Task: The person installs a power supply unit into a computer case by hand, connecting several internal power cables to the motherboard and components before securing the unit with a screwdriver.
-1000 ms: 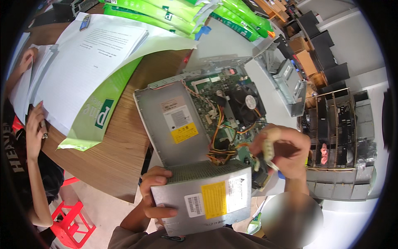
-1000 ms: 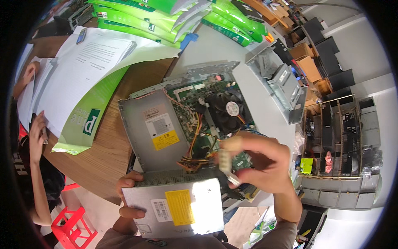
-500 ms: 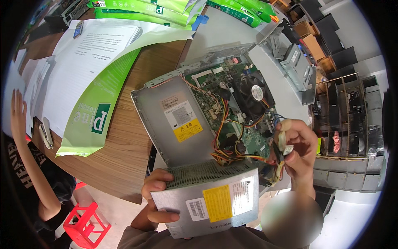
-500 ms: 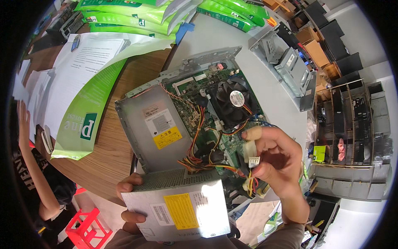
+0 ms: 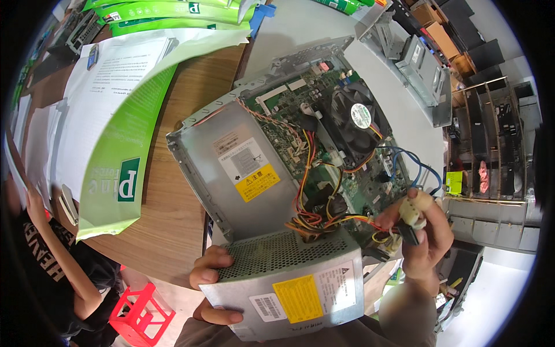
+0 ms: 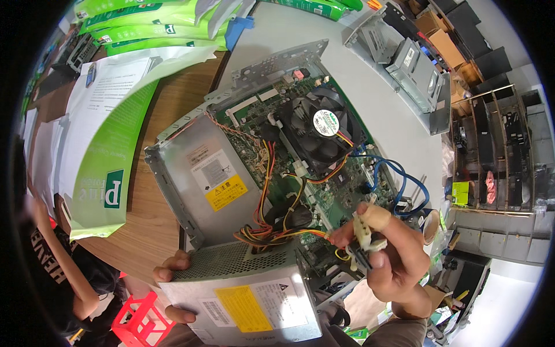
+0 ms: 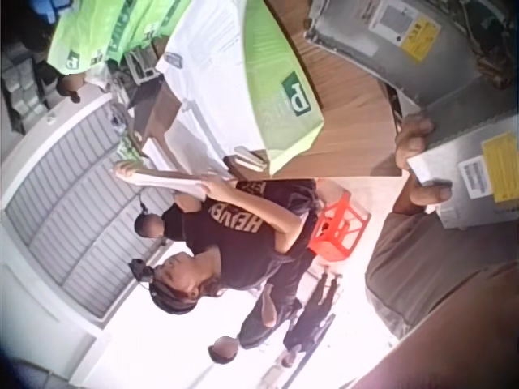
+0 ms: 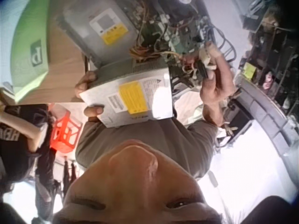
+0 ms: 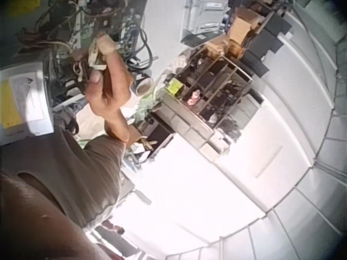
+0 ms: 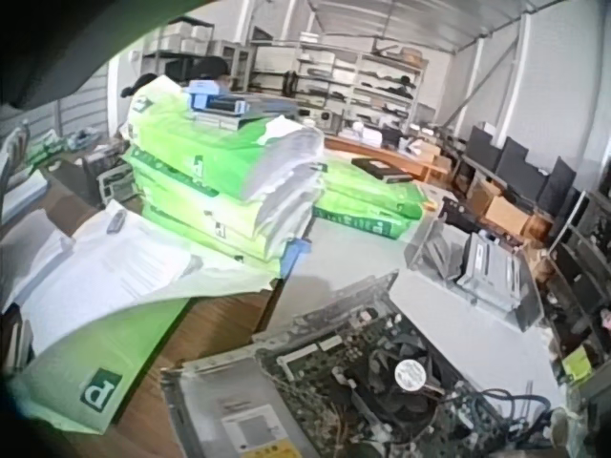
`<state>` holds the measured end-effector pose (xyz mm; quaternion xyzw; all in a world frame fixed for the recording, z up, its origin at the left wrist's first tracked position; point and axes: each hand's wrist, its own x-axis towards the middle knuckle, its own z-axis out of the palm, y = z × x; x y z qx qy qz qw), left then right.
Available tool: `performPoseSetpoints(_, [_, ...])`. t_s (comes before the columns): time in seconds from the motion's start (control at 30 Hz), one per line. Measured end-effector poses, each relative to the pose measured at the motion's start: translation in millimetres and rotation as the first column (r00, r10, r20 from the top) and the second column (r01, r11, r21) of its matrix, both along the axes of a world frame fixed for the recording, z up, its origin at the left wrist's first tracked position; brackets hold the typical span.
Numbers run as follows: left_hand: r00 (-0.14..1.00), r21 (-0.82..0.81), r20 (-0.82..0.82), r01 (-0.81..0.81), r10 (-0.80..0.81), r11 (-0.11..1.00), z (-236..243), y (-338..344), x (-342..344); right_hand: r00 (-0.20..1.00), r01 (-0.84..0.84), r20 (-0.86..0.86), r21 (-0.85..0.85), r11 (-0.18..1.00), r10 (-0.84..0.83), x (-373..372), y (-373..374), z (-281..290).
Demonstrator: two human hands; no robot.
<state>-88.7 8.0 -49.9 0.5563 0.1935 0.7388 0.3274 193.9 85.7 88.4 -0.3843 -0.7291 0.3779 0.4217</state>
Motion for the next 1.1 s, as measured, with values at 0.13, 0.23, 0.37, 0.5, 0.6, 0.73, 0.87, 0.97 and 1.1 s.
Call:
performPoseSetpoints(0.13, [0.993, -0.102, -0.114, 0.028, -0.040, 0.994, -4, -13, -15, 0.995, 0.093, -0.045, -0.026, 0.995, -0.094, 0, -2, -14])
performPoseSetpoints(0.23, [1.000, -0.175, 0.007, 0.012, -0.011, 0.985, -2, -23, -9, 0.978, 0.202, -0.031, -0.076, 0.976, -0.205, -1, -4, -23])
performPoseSetpoints(0.37, [0.915, -0.398, 0.387, 0.280, -0.116, 0.874, 9, -32, -22, 0.976, 0.171, -0.102, -0.190, 0.967, -0.193, 5, 0, -33])
performPoseSetpoints(0.5, [0.836, -0.532, 0.257, -0.296, 0.485, 0.793, 6, -68, -8, 0.973, 0.131, -0.161, -0.196, 0.972, -0.163, 9, 2, -46])
performPoseSetpoints(0.6, [0.735, -0.395, 0.224, -0.532, 0.640, 0.749, 22, -25, 2, 0.978, 0.094, -0.166, -0.183, 0.979, -0.125, 8, 4, -47])
performPoseSetpoints(0.73, [0.980, -0.306, -0.015, -0.193, 0.198, 0.932, 77, 32, -18, 0.984, 0.048, -0.161, -0.146, 0.988, -0.072, 14, 9, -48])
performPoseSetpoints(0.87, [0.905, -0.623, -0.329, 0.007, -0.271, 0.782, 111, 93, -15, 0.984, 0.082, -0.147, -0.109, 0.991, -0.098, 11, 12, -45])
performPoseSetpoints(0.97, [0.668, -0.608, -0.554, 0.084, -0.497, 0.790, 121, 134, -16, 0.984, 0.096, -0.141, -0.123, 0.988, -0.113, 11, 13, -45])
performPoseSetpoints(1.1, [0.469, -0.419, -0.828, -0.154, -0.307, 0.895, 117, 167, 11, 0.987, 0.025, -0.157, -0.100, 0.995, -0.041, 16, 16, -47])
